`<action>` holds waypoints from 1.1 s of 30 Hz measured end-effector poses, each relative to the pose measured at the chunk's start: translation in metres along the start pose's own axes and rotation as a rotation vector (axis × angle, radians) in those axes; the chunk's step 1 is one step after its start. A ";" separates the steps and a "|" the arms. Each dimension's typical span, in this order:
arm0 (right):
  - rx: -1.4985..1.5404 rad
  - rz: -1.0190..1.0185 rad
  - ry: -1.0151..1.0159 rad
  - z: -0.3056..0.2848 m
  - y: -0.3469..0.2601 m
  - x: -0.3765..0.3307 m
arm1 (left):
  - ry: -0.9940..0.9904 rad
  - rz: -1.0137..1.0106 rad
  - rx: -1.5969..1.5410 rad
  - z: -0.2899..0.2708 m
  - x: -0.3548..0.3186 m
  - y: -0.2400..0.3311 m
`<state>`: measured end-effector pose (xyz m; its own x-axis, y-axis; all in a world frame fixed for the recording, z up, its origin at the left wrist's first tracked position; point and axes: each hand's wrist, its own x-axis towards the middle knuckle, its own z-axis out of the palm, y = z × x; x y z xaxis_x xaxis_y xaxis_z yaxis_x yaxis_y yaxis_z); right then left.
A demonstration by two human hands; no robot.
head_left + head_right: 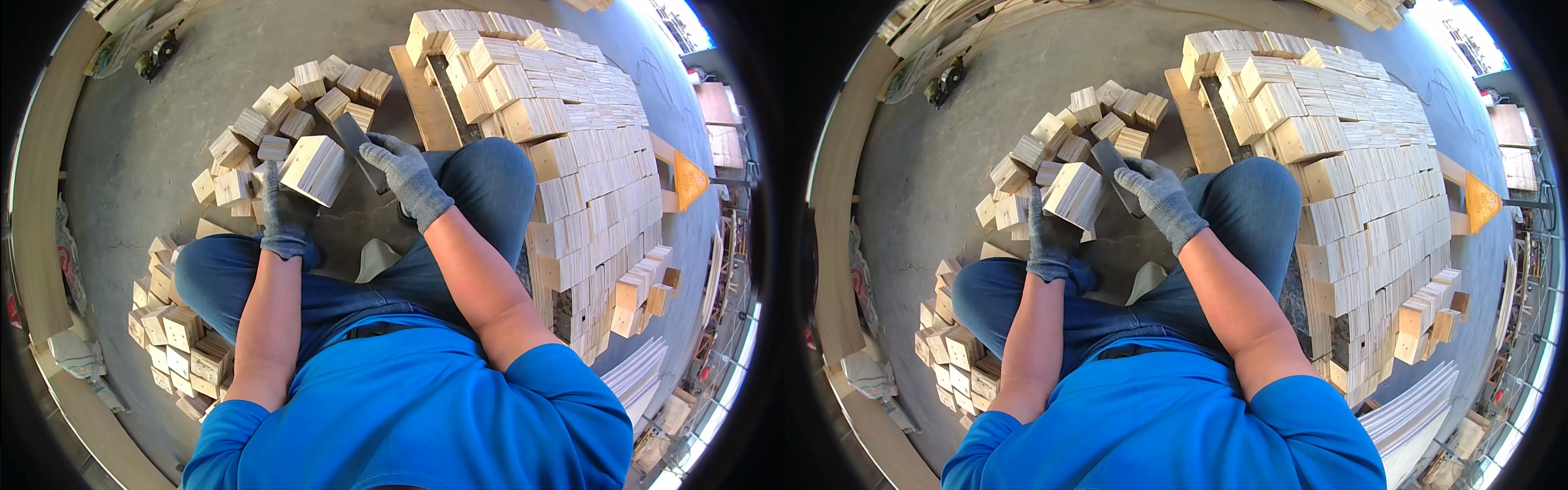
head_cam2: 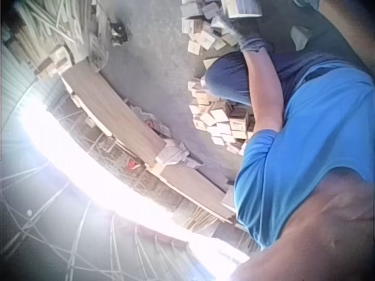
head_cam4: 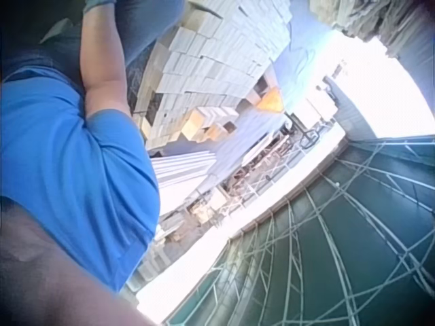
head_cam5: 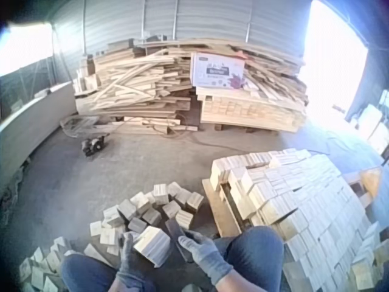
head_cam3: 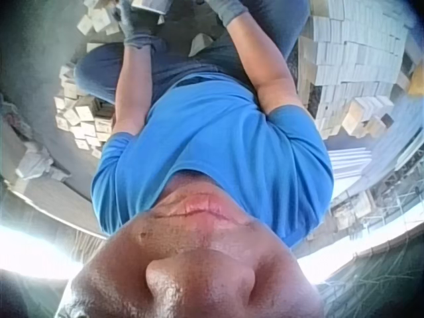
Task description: The person sits cross-legged on the floor and sands small wooden blocks using a sanding block. They pick up each block, sand its surfaces, and place it on a nearby stack of finished blocks.
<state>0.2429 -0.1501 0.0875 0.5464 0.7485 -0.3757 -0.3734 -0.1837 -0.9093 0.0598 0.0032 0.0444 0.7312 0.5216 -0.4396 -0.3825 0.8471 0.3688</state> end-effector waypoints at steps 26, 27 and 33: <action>-0.690 -0.379 0.160 0.022 0.029 0.000 | 0.199 -0.004 0.071 -0.001 -0.005 -0.002; -0.652 -0.363 0.142 0.021 0.025 0.000 | 0.161 -0.018 0.055 -0.002 -0.006 0.000; -0.330 -0.050 -0.031 0.008 0.008 0.009 | 0.106 -0.033 0.172 0.006 -0.012 -0.001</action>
<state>0.2387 -0.1403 0.0782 0.5333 0.7798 -0.3279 -0.0808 -0.3388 -0.9374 0.0546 -0.0045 0.0549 0.6747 0.5091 -0.5344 -0.2501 0.8389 0.4834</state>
